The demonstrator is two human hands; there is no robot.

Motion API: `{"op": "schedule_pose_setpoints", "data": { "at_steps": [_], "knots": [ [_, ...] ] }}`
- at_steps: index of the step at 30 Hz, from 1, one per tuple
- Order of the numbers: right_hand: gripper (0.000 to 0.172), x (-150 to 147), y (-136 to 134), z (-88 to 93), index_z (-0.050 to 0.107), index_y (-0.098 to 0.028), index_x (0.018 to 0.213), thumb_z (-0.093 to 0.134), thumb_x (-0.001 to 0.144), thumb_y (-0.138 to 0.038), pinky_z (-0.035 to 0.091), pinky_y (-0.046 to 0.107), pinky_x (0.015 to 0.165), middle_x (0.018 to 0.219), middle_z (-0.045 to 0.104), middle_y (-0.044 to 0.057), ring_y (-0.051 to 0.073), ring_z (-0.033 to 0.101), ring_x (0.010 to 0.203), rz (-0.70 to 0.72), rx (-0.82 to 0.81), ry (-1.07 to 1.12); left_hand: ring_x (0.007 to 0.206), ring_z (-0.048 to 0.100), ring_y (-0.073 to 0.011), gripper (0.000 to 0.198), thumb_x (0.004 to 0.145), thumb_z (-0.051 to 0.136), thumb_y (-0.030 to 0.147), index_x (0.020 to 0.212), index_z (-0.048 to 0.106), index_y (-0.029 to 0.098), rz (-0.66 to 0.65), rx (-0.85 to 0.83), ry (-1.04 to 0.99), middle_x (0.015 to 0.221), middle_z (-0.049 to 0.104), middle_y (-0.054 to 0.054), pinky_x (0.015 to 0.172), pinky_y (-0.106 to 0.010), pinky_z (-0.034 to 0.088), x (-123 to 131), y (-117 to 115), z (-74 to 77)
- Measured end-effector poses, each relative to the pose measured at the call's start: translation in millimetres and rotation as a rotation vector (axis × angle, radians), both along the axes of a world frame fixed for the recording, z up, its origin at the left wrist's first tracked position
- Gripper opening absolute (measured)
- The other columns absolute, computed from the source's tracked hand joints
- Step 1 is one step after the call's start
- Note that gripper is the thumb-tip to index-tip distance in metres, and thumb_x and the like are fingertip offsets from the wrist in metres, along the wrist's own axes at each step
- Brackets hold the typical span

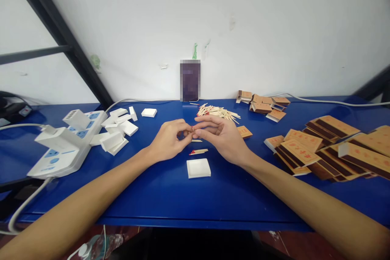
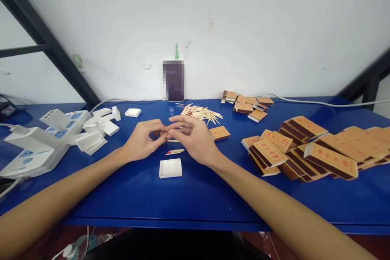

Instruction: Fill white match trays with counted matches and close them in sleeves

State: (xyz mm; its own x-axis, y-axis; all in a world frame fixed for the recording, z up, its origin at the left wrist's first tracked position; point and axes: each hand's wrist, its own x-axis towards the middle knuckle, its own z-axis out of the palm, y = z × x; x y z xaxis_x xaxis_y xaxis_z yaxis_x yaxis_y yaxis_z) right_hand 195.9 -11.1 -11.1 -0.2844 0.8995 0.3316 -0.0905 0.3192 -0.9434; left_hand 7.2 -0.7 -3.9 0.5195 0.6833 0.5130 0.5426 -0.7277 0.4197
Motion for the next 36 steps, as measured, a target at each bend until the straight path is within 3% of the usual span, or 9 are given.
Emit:
{"op": "schedule_pose_setpoints", "data": {
  "at_steps": [4,7,12,17,23,28,36],
  "knots": [
    [0.010,0,-1,-2.1,0.069,-0.019,0.086,0.066,0.083,-0.028,0.055,0.030,0.067,0.079,0.072,0.002,0.015,0.068,0.070,-0.062,0.104,-0.186,0.063,0.054,-0.0102,0.020,0.093,0.055,0.024,0.084,0.072,0.018,-0.039,-0.019,0.060,0.070,0.061,0.001,0.059,-0.023,0.039,0,1,-2.7],
    [0.009,4,2,-5.0,0.070,-0.019,0.085,0.061,0.086,-0.021,0.049,0.026,0.059,0.075,0.070,0.001,0.012,0.060,0.061,-0.142,0.255,-0.376,0.062,0.054,-0.0108,0.020,0.093,0.056,0.026,0.086,0.072,0.018,-0.035,0.004,0.137,0.072,0.062,0.000,0.059,-0.023,0.039,-3,3,-2.6],
    [0.014,6,13,-11.6,0.073,-0.018,0.087,0.061,0.085,-0.011,0.044,0.026,0.065,0.077,0.068,0.002,0.012,0.057,0.064,-0.208,0.479,-0.679,0.066,0.057,-0.0133,0.022,0.092,0.051,0.024,0.087,0.071,0.016,0.062,0.106,0.222,0.076,0.064,-0.002,0.064,-0.026,0.042,-13,11,-0.7],
    [0.014,9,15,-8.2,0.074,-0.018,0.091,0.060,0.088,-0.019,0.042,0.026,0.065,0.079,0.068,0.002,0.012,0.056,0.063,-0.210,0.427,-0.745,0.068,0.058,-0.0146,0.022,0.090,0.049,0.021,0.092,0.071,0.016,0.058,0.070,0.298,0.077,0.065,-0.003,0.065,-0.027,0.042,-18,14,-3.2],
    [0.017,22,15,-9.0,0.073,-0.017,0.092,0.058,0.086,-0.021,0.037,0.026,0.058,0.053,0.056,-0.004,0.011,0.046,0.048,-0.264,0.360,-0.794,0.066,0.058,-0.0141,0.023,0.088,0.051,0.020,0.098,0.071,0.017,0.000,0.044,0.347,0.078,0.066,-0.002,0.066,-0.027,0.043,-18,11,-2.0],
    [0.022,25,15,-13.0,0.075,-0.018,0.095,0.054,0.089,-0.018,0.037,0.028,0.065,0.069,0.060,0.002,0.015,0.053,0.064,-0.180,0.487,-0.937,0.066,0.058,-0.0143,0.023,0.087,0.051,0.019,0.097,0.072,0.018,0.009,0.042,0.378,0.078,0.066,-0.002,0.067,-0.027,0.042,-20,13,-1.9],
    [0.028,23,14,-14.0,0.075,-0.019,0.100,0.048,0.093,-0.016,0.035,0.028,0.065,0.077,0.057,0.004,0.016,0.053,0.072,-0.142,0.453,-0.995,0.063,0.056,-0.0134,0.021,0.086,0.051,0.017,0.091,0.071,0.017,-0.003,0.026,0.390,0.075,0.065,-0.001,0.066,-0.027,0.042,-19,14,-2.8]
  ]
}}
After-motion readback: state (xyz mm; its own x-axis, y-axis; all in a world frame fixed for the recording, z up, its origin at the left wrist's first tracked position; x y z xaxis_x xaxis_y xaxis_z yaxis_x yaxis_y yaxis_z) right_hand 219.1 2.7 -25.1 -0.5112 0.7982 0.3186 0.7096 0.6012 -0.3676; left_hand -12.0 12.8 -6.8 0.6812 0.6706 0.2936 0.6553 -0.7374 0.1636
